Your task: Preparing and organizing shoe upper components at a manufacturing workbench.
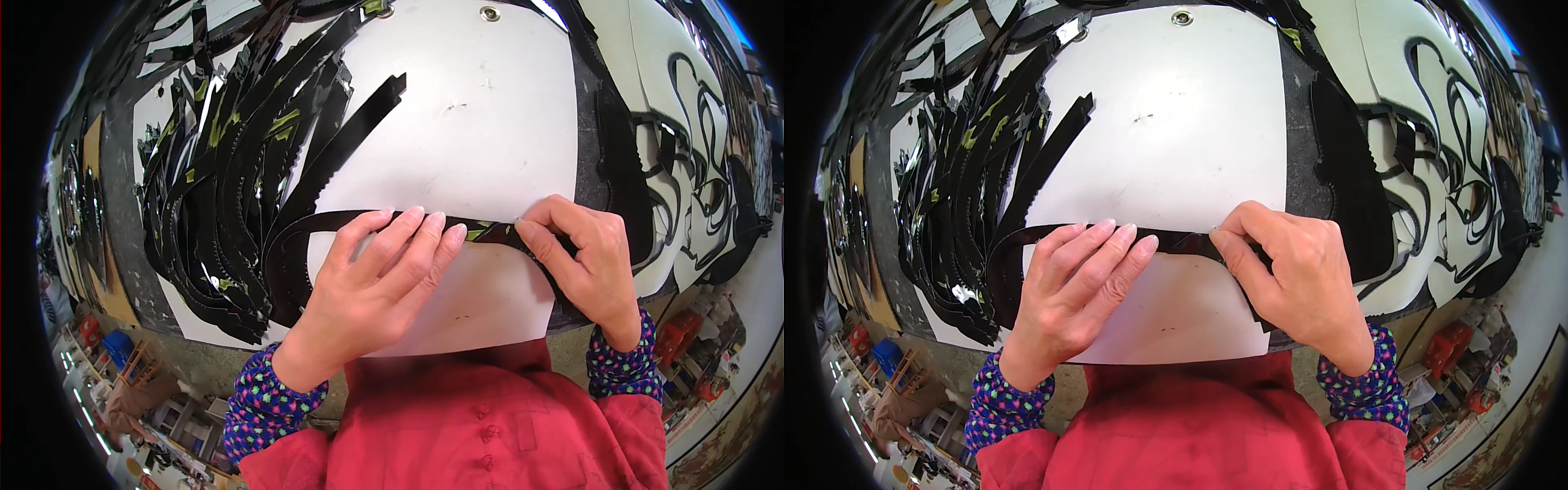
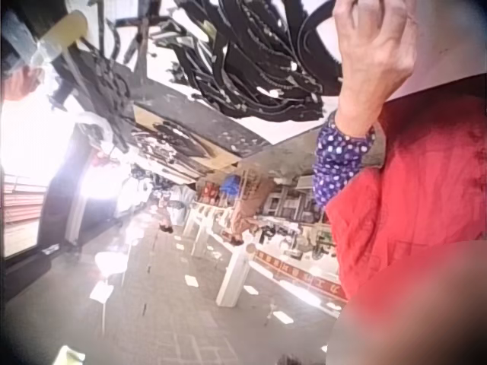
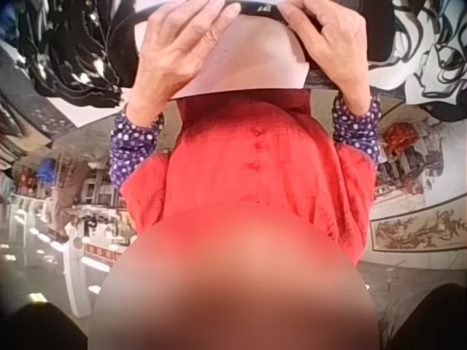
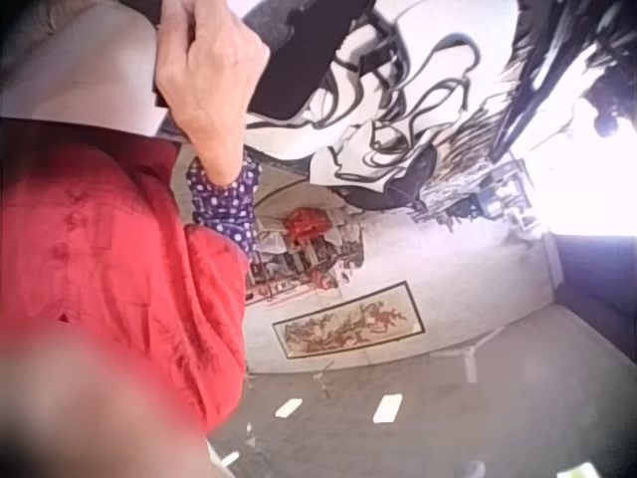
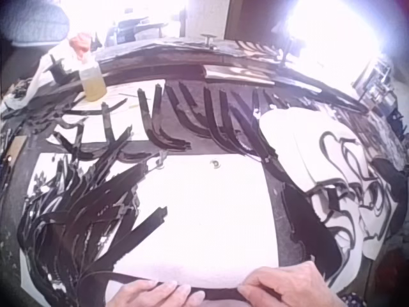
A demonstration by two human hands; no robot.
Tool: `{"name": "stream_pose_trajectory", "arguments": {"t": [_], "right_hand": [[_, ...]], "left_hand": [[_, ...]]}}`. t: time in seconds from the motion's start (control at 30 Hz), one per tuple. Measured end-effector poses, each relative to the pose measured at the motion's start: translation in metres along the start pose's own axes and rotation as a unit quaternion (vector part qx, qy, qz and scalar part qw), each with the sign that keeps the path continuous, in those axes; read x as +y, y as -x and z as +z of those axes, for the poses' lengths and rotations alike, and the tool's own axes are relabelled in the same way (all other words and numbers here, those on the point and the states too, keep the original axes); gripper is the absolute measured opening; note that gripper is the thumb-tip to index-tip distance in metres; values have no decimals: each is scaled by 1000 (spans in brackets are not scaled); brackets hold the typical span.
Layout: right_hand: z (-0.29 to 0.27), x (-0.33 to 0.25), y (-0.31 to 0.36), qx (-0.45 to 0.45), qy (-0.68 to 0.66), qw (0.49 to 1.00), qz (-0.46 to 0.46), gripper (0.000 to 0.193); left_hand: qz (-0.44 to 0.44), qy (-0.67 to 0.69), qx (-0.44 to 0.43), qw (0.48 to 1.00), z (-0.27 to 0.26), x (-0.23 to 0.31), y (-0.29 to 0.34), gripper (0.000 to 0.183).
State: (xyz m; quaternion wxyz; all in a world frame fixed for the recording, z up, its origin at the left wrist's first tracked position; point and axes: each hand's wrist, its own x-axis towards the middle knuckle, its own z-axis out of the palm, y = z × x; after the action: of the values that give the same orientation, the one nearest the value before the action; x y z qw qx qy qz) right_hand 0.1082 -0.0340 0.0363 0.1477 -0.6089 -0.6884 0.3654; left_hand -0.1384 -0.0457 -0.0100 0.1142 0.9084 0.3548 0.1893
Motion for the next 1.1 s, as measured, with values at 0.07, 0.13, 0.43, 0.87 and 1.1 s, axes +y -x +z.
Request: {"name": "stream_pose_trajectory", "arguments": {"t": [0.07, 0.13, 0.43, 0.87, 1.1], "right_hand": [[0, 0, 0, 2, -4, 1000, 4, 15], [0, 0, -1, 1, -8, 1000, 7, 15], [-1, -2, -2, -3, 5, 1000, 1, 10], [0, -1, -2, 1, 16, 1000, -3, 12], [13, -3, 14, 69, 163, 984, -34, 18]], "left_hand": [[-1, 2, -1, 1000, 0, 0, 0, 37], [-1, 3, -1, 1000, 0, 0, 0, 37], [4, -16, 2, 1000, 2, 0, 0, 40], [-6, -125, 10, 992, 15, 15, -2, 50], [8, -193, 6, 981, 22, 24, 0, 55]]}}
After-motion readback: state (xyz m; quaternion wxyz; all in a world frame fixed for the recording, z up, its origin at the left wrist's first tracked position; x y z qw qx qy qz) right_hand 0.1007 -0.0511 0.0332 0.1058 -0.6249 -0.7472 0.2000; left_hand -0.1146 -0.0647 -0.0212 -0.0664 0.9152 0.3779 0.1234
